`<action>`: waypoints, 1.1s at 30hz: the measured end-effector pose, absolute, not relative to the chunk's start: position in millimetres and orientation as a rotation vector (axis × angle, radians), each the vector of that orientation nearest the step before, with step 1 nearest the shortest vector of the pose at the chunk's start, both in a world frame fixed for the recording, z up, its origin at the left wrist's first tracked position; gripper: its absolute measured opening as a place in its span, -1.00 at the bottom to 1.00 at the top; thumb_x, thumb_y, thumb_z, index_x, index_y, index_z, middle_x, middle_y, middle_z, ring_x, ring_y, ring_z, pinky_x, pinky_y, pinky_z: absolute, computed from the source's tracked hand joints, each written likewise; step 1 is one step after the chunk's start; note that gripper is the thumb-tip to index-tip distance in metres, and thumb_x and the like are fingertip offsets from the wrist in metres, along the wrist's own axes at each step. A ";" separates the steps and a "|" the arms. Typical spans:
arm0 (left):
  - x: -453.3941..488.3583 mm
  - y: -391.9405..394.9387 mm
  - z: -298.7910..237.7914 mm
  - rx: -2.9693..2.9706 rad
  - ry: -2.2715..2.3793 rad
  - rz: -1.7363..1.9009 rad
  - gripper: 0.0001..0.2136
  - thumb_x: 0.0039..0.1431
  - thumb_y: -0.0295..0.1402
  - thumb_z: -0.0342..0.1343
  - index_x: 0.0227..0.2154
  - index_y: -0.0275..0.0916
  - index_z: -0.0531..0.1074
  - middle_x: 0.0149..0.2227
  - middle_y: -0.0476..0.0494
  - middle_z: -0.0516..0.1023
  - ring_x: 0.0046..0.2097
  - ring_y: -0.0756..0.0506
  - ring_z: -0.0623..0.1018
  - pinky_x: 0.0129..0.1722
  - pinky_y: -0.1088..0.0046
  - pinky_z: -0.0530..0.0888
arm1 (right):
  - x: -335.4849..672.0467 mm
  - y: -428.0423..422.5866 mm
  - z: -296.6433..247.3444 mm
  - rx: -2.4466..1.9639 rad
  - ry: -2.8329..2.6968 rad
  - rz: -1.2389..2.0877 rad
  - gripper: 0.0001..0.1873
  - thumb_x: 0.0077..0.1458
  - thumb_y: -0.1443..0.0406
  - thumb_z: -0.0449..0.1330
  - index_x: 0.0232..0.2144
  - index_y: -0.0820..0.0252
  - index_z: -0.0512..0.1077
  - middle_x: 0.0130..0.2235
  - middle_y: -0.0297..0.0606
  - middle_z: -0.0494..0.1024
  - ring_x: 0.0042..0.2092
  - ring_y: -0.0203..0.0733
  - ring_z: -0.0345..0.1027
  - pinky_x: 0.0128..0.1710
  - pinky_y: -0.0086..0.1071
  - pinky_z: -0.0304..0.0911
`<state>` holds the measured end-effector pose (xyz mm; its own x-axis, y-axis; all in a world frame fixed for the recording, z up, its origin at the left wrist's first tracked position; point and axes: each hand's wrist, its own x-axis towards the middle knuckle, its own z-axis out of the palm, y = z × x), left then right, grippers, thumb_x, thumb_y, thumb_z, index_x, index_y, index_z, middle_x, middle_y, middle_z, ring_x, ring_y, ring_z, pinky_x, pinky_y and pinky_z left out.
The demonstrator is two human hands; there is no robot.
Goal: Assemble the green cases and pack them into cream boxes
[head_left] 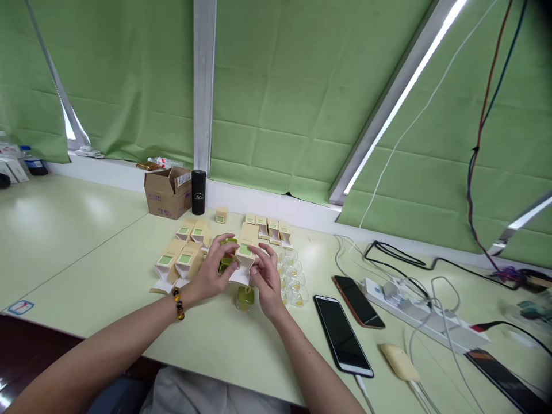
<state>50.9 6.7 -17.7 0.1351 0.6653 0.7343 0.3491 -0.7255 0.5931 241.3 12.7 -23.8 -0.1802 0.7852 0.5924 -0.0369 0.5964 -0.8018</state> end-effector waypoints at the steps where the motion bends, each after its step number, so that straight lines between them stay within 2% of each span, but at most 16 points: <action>1: 51.0 6.9 -18.1 2.126 0.989 1.613 -0.69 0.42 -0.34 0.12 0.18 -0.06 0.38 0.35 -0.32 0.19 0.20 -0.23 0.49 0.10 0.11 0.58 | 240.9 12.7 -23.7 -0.640 -1.592 0.837 -0.55 0.34 0.08 0.17 0.24 -0.16 0.44 0.27 -0.17 0.14 -0.23 -0.28 0.35 -0.09 -0.18 0.46; 4: 51.4 7.9 -19.7 2.072 0.991 1.595 -0.73 0.42 -0.30 0.13 0.13 -0.06 0.43 0.33 -0.30 0.21 0.12 -0.19 0.54 0.06 0.16 0.61 | 239.9 13.5 -23.8 -0.638 -1.564 0.856 -0.57 0.34 0.07 0.19 0.21 -0.14 0.45 0.28 -0.16 0.14 -0.28 -0.32 0.34 -0.14 -0.21 0.47; 7: 52.3 9.5 -22.3 2.006 0.999 1.599 -0.75 0.42 -0.27 0.14 0.11 -0.05 0.46 0.30 -0.27 0.23 0.05 -0.15 0.57 0.09 0.15 0.61 | 238.5 15.7 -25.1 -0.645 -1.529 0.880 -0.60 0.33 0.07 0.22 0.17 -0.11 0.47 0.28 -0.15 0.15 -0.30 -0.35 0.36 -0.17 -0.23 0.47; 16: 55.5 11.9 -25.9 1.928 0.994 1.630 -0.77 0.41 -0.23 0.16 0.06 -0.07 0.51 0.26 -0.25 0.25 0.03 -0.14 0.57 0.08 0.15 0.62 | 234.9 17.5 -26.2 -0.721 -1.504 0.879 -0.64 0.33 0.07 0.23 0.11 -0.05 0.50 0.25 -0.10 0.20 -0.38 -0.38 0.35 -0.30 -0.28 0.45; 21: 50.3 7.5 -20.9 2.015 0.955 1.560 -0.66 0.45 -0.15 0.07 0.19 -0.03 0.47 0.30 -0.30 0.24 0.25 -0.28 0.43 0.14 0.08 0.57 | 235.5 18.5 -25.0 -0.712 -1.479 0.880 -0.64 0.34 0.07 0.22 0.12 -0.05 0.49 0.25 -0.12 0.20 -0.34 -0.37 0.38 -0.25 -0.27 0.46; 24: 46.1 4.8 -18.6 2.089 0.859 1.435 -0.52 0.48 -0.01 -0.05 0.36 0.04 0.33 0.41 -0.29 0.13 0.34 -0.33 0.34 0.25 0.01 0.47 | 236.8 20.1 -23.1 -0.719 -1.434 0.856 -0.62 0.32 0.04 0.23 0.11 -0.04 0.50 0.24 -0.11 0.23 -0.20 -0.25 0.45 -0.20 -0.26 0.48; 27: 45.3 4.2 -18.3 2.144 0.793 1.346 -0.31 0.37 0.16 0.01 0.45 0.04 0.16 0.49 -0.31 -0.01 0.41 -0.40 0.24 0.31 -0.05 0.39 | 237.6 20.7 -21.6 -0.725 -1.413 0.828 -0.62 0.32 0.03 0.23 0.10 -0.03 0.51 0.23 -0.10 0.26 -0.05 -0.14 0.45 -0.16 -0.25 0.49; 29: 46.7 4.3 -18.6 2.160 0.807 1.331 -0.22 0.29 0.18 0.12 0.47 0.03 0.12 0.50 -0.33 -0.06 0.45 -0.44 0.15 0.30 -0.05 0.40 | 237.5 20.6 -21.9 -0.717 -1.410 0.829 -0.63 0.32 0.04 0.23 0.11 -0.03 0.51 0.24 -0.10 0.25 -0.07 -0.16 0.45 -0.15 -0.25 0.50; 31: 48.4 4.2 -18.9 2.141 0.844 1.347 -0.26 0.30 0.11 0.18 0.44 0.02 0.15 0.49 -0.34 -0.04 0.46 -0.43 0.14 0.25 0.00 0.45 | 236.8 20.1 -23.2 -0.708 -1.421 0.840 -0.63 0.33 0.06 0.23 0.12 -0.04 0.51 0.25 -0.10 0.22 -0.15 -0.23 0.46 -0.15 -0.24 0.50; 33: 49.6 3.9 -19.3 2.084 0.876 1.388 -0.39 0.35 0.01 0.17 0.38 0.00 0.22 0.46 -0.34 0.02 0.40 -0.38 0.25 0.20 0.07 0.48 | 236.1 19.2 -24.8 -0.702 -1.451 0.852 -0.62 0.33 0.07 0.24 0.14 -0.05 0.50 0.27 -0.09 0.19 -0.22 -0.29 0.47 -0.15 -0.23 0.51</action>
